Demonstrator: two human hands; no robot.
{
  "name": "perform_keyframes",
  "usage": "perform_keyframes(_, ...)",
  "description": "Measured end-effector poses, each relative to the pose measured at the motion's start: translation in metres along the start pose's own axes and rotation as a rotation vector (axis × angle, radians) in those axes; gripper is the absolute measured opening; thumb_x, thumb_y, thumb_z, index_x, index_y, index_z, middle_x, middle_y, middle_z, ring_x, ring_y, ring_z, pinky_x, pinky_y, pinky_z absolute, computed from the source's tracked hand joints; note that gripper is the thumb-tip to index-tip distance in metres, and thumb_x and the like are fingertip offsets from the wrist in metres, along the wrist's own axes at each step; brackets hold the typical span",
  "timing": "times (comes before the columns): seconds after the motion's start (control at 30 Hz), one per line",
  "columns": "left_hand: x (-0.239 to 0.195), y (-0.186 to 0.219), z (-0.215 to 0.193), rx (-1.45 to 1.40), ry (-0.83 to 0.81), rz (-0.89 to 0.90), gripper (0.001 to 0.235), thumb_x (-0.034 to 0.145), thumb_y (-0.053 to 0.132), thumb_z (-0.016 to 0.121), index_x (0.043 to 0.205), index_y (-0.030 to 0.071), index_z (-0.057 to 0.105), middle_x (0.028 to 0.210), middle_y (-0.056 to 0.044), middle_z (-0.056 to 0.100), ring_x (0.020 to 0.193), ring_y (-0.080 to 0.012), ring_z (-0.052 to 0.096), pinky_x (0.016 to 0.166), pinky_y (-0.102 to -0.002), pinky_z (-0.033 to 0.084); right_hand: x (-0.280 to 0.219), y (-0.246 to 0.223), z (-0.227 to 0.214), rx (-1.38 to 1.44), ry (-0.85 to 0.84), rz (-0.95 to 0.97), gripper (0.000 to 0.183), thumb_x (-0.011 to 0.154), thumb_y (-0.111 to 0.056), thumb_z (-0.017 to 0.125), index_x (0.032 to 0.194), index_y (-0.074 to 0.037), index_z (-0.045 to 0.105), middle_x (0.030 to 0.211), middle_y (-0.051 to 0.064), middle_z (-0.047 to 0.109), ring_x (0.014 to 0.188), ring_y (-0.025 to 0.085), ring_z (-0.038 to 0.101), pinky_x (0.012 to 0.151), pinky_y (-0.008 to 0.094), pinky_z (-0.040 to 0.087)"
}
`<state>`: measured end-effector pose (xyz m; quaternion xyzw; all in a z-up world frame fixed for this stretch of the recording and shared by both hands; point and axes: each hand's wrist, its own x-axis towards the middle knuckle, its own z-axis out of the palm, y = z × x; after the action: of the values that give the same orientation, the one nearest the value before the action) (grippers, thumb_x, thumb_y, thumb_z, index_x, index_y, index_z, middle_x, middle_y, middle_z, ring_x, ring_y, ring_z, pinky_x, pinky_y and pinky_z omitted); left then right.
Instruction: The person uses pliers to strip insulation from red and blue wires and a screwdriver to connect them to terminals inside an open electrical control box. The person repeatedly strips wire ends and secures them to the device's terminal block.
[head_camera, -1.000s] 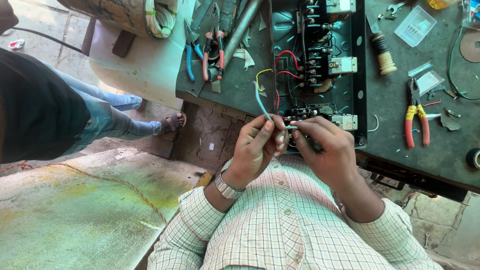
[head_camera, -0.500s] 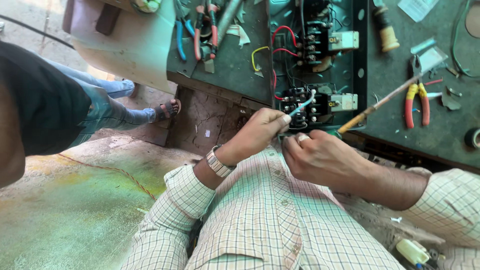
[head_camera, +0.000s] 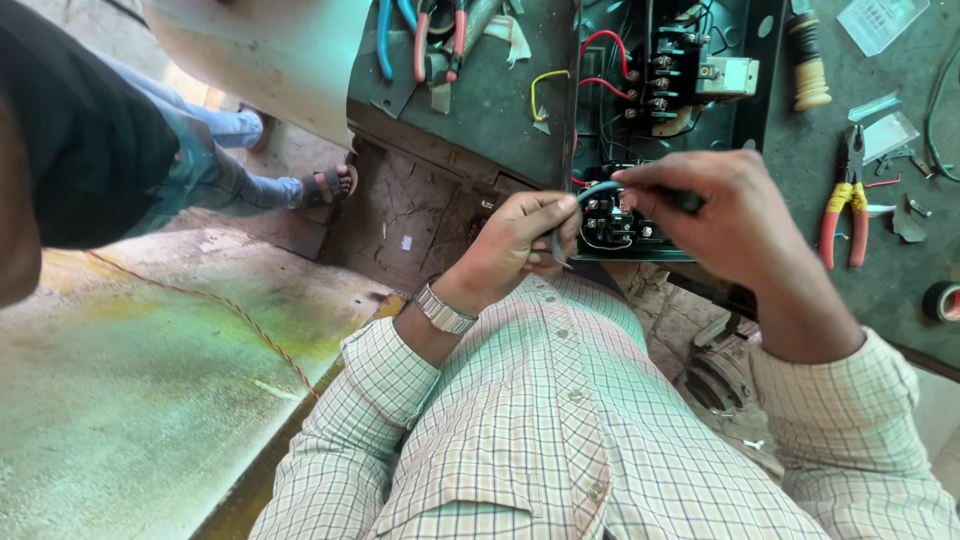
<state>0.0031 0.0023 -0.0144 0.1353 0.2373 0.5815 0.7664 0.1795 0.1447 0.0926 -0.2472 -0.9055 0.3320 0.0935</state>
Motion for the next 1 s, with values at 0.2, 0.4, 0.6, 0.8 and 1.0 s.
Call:
perform_keyframes(0.2, -0.013, 0.001, 0.002, 0.694, 0.182, 0.432, 0.025, 0.107, 0.008, 0.052, 0.13, 0.005, 0.061, 0.098, -0.002, 0.068, 0.08, -0.004, 0.061, 0.067, -0.018, 0.05, 0.014, 0.015, -0.008, -0.101, -0.038, 0.04, 0.016, 0.095, -0.019, 0.079, 0.108, -0.01, 0.08, 0.091, 0.01, 0.076, 0.072, 0.02, 0.073, 0.063, 0.03, 0.054)
perform_keyframes(0.4, -0.026, -0.009, 0.009, 0.832, 0.171, 0.648, 0.025, 0.105, -0.004, 0.062, 0.129, 0.001, 0.068, 0.111, -0.006, 0.074, 0.101, -0.0088, 0.072, 0.088, -0.024, 0.061, 0.032, 0.019, -0.013, -0.084, -0.131, 0.056, 0.018, 0.093, -0.025, 0.08, 0.102, -0.008, 0.079, 0.082, 0.011, 0.073, 0.07, 0.021, 0.073, 0.064, 0.032, 0.054)
perform_keyframes(0.6, -0.018, -0.015, 0.028, 0.877, 0.314, 0.737, 0.019, 0.101, -0.002, 0.07, 0.119, 0.0, 0.074, 0.098, -0.005, 0.068, 0.082, -0.0059, 0.066, 0.072, -0.021, 0.056, 0.045, 0.025, -0.015, -0.206, -0.385, -0.068, 0.024, 0.088, -0.032, 0.079, 0.091, -0.008, 0.081, 0.073, 0.014, 0.072, 0.064, 0.033, 0.069, 0.063, 0.04, 0.053)
perform_keyframes(0.8, -0.014, -0.017, 0.064, 0.775, 0.328, 0.772, 0.013, 0.102, 0.0, 0.065, 0.114, 0.0, 0.071, 0.112, -0.007, 0.068, 0.082, -0.0045, 0.066, 0.069, -0.021, 0.059, 0.05, 0.013, -0.037, -0.137, -0.387, -0.113, 0.022, 0.089, -0.025, 0.078, 0.102, -0.007, 0.078, 0.083, 0.016, 0.075, 0.072, 0.031, 0.072, 0.067, 0.04, 0.055)
perform_keyframes(1.0, -0.017, -0.001, 0.1, 1.01, 0.352, 0.81, 0.012, 0.101, 0.0, 0.068, 0.113, 0.002, 0.071, 0.098, -0.006, 0.071, 0.078, -0.0097, 0.069, 0.067, -0.024, 0.056, -0.02, 0.035, -0.111, 0.115, 0.188, -0.017, 0.02, 0.117, -0.009, 0.054, 0.134, -0.004, 0.063, 0.119, 0.013, 0.07, 0.081, 0.026, 0.068, 0.072, 0.034, 0.056)
